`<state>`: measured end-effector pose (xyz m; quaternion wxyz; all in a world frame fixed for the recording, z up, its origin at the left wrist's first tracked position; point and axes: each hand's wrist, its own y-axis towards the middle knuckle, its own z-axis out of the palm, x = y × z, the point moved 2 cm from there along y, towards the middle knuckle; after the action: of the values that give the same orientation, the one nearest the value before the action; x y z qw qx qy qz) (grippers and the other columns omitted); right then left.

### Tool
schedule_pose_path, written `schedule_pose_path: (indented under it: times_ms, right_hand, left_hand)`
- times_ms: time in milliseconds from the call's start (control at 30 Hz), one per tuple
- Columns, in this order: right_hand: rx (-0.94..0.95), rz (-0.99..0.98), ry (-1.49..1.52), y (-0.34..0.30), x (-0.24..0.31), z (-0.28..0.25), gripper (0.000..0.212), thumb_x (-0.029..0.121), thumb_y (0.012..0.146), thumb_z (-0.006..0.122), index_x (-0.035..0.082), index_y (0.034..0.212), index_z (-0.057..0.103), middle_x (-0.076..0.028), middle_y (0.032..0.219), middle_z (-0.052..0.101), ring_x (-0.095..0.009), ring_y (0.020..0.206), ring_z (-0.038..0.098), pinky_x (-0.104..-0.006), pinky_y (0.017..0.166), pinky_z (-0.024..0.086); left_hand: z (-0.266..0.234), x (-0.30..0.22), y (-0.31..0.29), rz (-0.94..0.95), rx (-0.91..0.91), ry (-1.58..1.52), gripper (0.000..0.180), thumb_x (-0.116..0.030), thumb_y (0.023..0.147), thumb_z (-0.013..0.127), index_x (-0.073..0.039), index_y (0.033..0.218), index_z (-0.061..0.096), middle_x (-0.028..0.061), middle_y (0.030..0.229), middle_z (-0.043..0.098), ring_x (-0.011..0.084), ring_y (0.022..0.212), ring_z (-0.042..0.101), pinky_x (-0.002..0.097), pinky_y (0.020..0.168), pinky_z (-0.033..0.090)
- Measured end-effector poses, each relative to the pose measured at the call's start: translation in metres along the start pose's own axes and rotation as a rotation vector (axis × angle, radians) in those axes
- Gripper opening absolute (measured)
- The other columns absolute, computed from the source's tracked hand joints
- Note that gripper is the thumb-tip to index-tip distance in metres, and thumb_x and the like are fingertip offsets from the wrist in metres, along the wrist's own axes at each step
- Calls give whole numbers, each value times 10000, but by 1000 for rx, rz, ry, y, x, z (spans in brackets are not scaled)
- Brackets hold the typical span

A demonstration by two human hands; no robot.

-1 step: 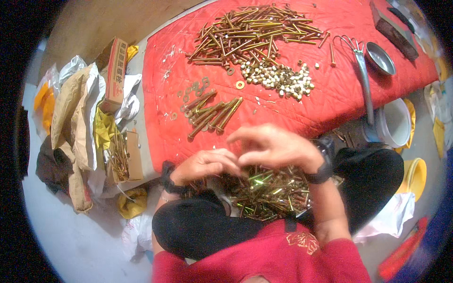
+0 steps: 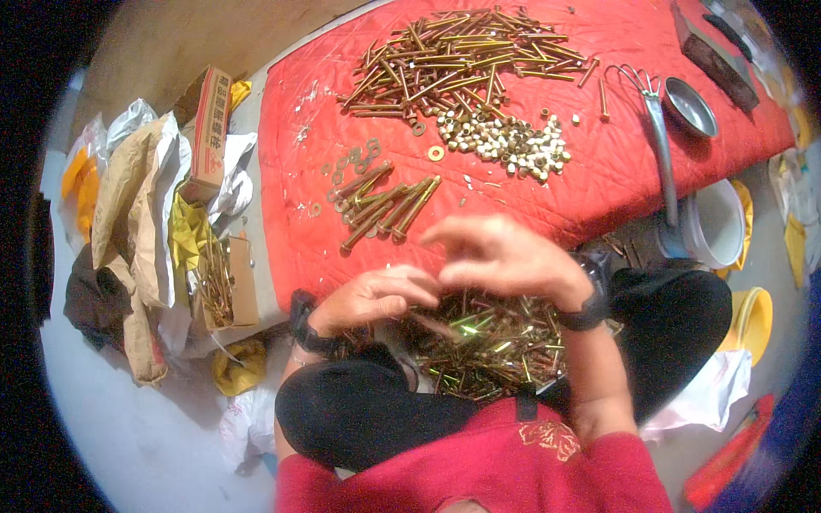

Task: Sorting and assembling gold-colored bolts, washers, and metal components on a red surface.

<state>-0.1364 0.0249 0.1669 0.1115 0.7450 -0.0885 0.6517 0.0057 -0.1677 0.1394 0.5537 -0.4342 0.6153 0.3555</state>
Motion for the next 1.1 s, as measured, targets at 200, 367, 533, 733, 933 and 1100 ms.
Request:
schedule_pose_path:
  times_ms: [200, 367, 533, 733, 933, 1100]
  right_hand:
    - [-391, 125, -27, 12, -35, -21, 257, 149, 911, 638, 13, 1127, 614, -5, 881, 621, -86, 756, 563, -246, 673, 470]
    - [-403, 50, -114, 18, -55, -15, 237, 103, 911, 642, -14, 1113, 601, -44, 869, 660, -114, 820, 634, -273, 726, 521]
    - [-517, 51, -154, 23, -58, -16, 273, 60, 872, 659, -6, 1130, 601, -78, 950, 631, -153, 853, 639, -286, 739, 529]
    - [-616, -224, -140, 36, -46, -4, 282, 34, 859, 657, 13, 1135, 604, -76, 952, 581, -158, 852, 622, -285, 743, 526]
    - [-503, -164, 241, 40, -27, 20, 175, -12, 854, 644, 21, 1025, 638, -37, 894, 622, -90, 816, 615, -253, 716, 515]
    - [-476, -275, 31, 46, -19, 32, 160, 3, 841, 667, 24, 996, 632, -38, 872, 605, -109, 805, 616, -268, 690, 505]
  left_hand:
    - [-29, 21, 28, 61, -737, 679, 128, -125, 843, 702, -15, 899, 669, 114, 830, 614, 277, 866, 619, 330, 781, 489]
    - [-17, 25, 56, 83, -662, 1375, 212, -175, 784, 698, -55, 828, 528, 111, 842, 506, 294, 806, 534, 400, 718, 465]
    - [-24, 27, 63, 123, -684, 1218, 150, -98, 830, 660, -32, 926, 565, 144, 887, 546, 329, 834, 567, 407, 748, 484]
    - [-36, 40, 35, 27, -698, 324, 166, -55, 876, 625, -21, 1026, 566, 107, 901, 603, 246, 809, 611, 358, 728, 490]
    - [-24, 23, 29, -18, -540, -398, 165, -188, 982, 587, -65, 1075, 645, -11, 916, 603, 52, 689, 457, 209, 606, 386]
    - [-24, 45, 18, 31, -519, -555, 272, -265, 953, 635, -51, 1119, 653, -21, 886, 597, 34, 691, 443, 193, 601, 373]
